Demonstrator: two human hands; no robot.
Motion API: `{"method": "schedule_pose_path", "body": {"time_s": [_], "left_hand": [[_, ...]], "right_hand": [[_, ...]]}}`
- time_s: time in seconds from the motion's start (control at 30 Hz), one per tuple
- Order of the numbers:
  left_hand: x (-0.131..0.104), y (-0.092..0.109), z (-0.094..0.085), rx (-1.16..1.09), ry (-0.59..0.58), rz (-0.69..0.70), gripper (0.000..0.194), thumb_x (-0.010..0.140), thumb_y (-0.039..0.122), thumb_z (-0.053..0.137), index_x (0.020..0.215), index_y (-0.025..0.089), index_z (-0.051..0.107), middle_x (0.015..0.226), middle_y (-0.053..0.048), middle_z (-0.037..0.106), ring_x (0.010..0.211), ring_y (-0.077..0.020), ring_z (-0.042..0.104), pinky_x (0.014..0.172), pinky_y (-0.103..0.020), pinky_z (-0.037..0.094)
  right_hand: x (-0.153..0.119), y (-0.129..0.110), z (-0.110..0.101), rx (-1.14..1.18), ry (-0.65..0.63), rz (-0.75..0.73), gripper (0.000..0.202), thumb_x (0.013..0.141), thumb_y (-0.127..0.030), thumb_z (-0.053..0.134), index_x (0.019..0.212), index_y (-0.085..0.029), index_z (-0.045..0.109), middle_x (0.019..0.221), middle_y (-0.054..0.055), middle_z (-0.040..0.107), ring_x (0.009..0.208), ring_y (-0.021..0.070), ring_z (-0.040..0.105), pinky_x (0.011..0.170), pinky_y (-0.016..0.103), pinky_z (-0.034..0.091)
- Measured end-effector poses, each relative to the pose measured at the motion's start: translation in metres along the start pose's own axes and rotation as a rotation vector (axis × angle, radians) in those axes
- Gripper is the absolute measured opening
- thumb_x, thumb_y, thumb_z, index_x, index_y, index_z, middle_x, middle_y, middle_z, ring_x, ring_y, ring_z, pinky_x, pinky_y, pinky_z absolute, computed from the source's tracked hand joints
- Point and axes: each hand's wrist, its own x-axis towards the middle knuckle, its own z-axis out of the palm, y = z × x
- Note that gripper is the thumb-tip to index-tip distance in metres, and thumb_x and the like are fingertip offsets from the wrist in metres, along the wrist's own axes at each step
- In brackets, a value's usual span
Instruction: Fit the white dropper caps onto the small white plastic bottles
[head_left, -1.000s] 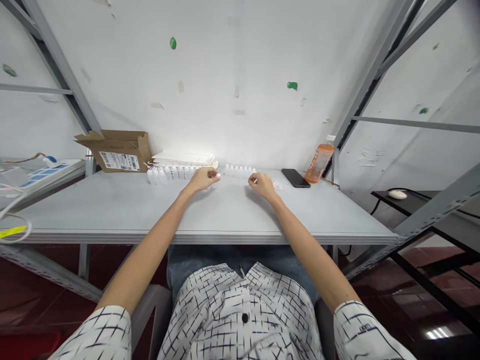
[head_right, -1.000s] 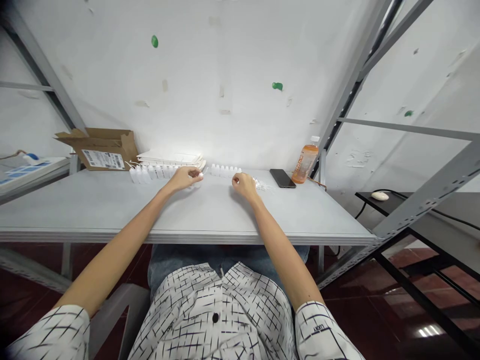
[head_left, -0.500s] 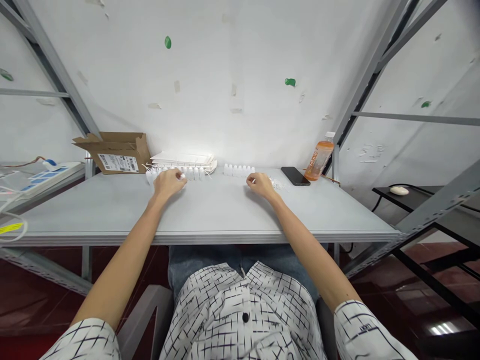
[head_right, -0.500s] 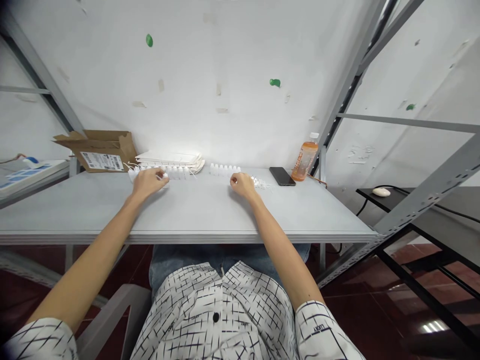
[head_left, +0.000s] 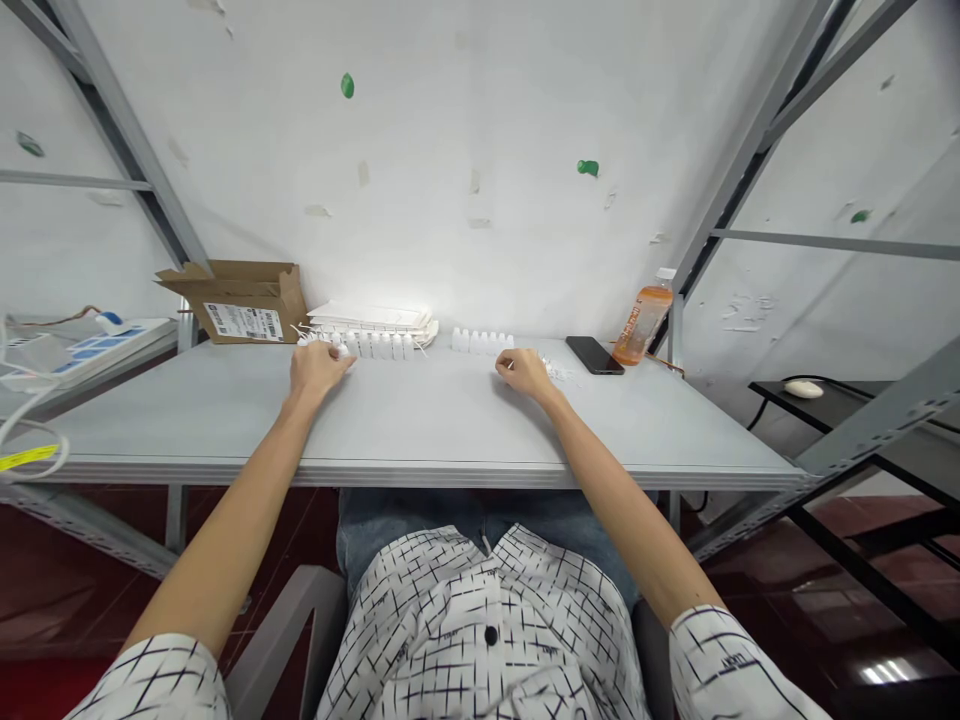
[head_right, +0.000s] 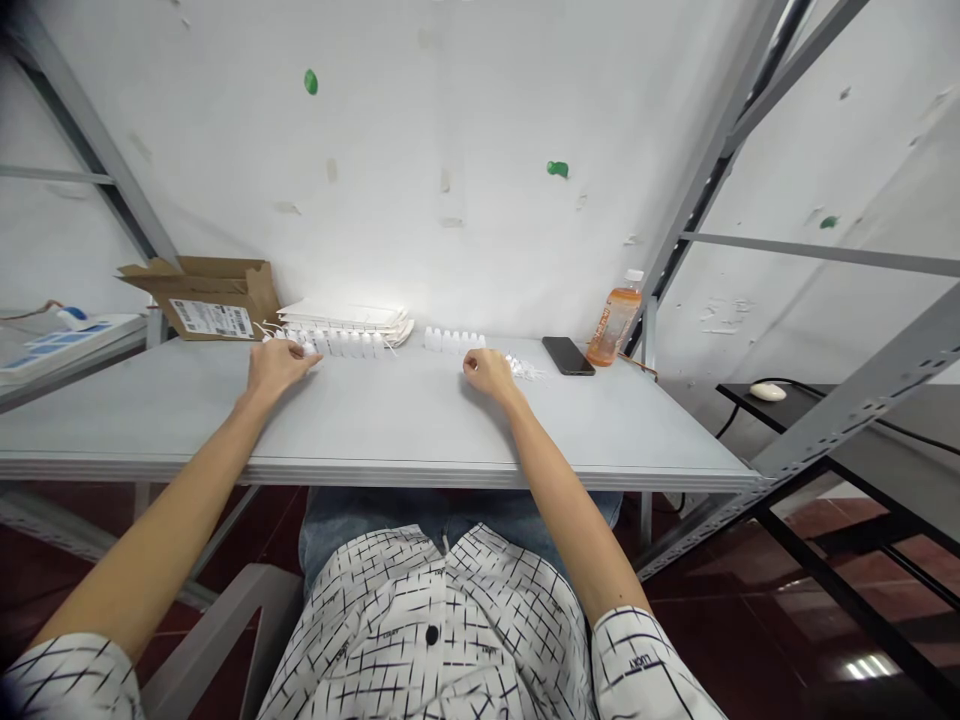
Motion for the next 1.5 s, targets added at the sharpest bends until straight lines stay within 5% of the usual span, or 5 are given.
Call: {"method": "schedule_pose_path", "body": {"time_s": [0.9, 1.13, 1.33, 1.5], "left_hand": [[-0.004, 0.007, 0.002, 0.101, -0.012, -0.050, 0.039, 0.077, 0.051, 0.063, 0.085, 0.015, 0.075, 0.092, -0.020, 0.073, 0.098, -0.0376, 0.065, 0.083, -0.043, 0.052], [-0.030, 0.051, 0.012, 0.197, -0.043, 0.233, 0.055, 0.088, 0.064, 0.046, 0.078, 0.019, 0.076, 0.084, -0.015, 0.075, 0.093, -0.0340, 0.066, 0.079, -0.039, 0.048], [-0.049, 0.096, 0.028, 0.261, -0.116, 0.574, 0.055, 0.094, 0.051, 0.040, 0.082, 0.015, 0.080, 0.087, -0.018, 0.074, 0.089, -0.0340, 0.068, 0.073, -0.039, 0.044], [-0.048, 0.142, 0.043, 0.260, -0.119, 0.675, 0.053, 0.097, 0.041, 0.037, 0.091, 0.011, 0.080, 0.091, -0.023, 0.073, 0.094, -0.0352, 0.068, 0.075, -0.040, 0.043]], "right_hand": [[0.003, 0.000, 0.003, -0.082, -0.038, 0.002, 0.026, 0.086, -0.011, 0.051, 0.090, -0.017, 0.076, 0.088, 0.006, 0.075, 0.078, 0.0184, 0.062, 0.065, 0.026, 0.038], [0.004, 0.003, 0.009, -0.105, -0.042, 0.025, 0.025, 0.087, -0.011, 0.052, 0.092, -0.017, 0.076, 0.090, 0.007, 0.076, 0.081, 0.0192, 0.064, 0.068, 0.026, 0.040], [0.013, -0.001, 0.017, -0.187, -0.088, 0.075, 0.023, 0.093, -0.019, 0.054, 0.106, -0.020, 0.072, 0.097, 0.008, 0.076, 0.095, 0.0233, 0.067, 0.073, 0.028, 0.043], [0.033, -0.002, 0.023, -0.291, -0.173, 0.075, 0.023, 0.096, -0.026, 0.052, 0.104, -0.017, 0.072, 0.105, 0.017, 0.074, 0.097, 0.0283, 0.068, 0.074, 0.031, 0.045]]}}
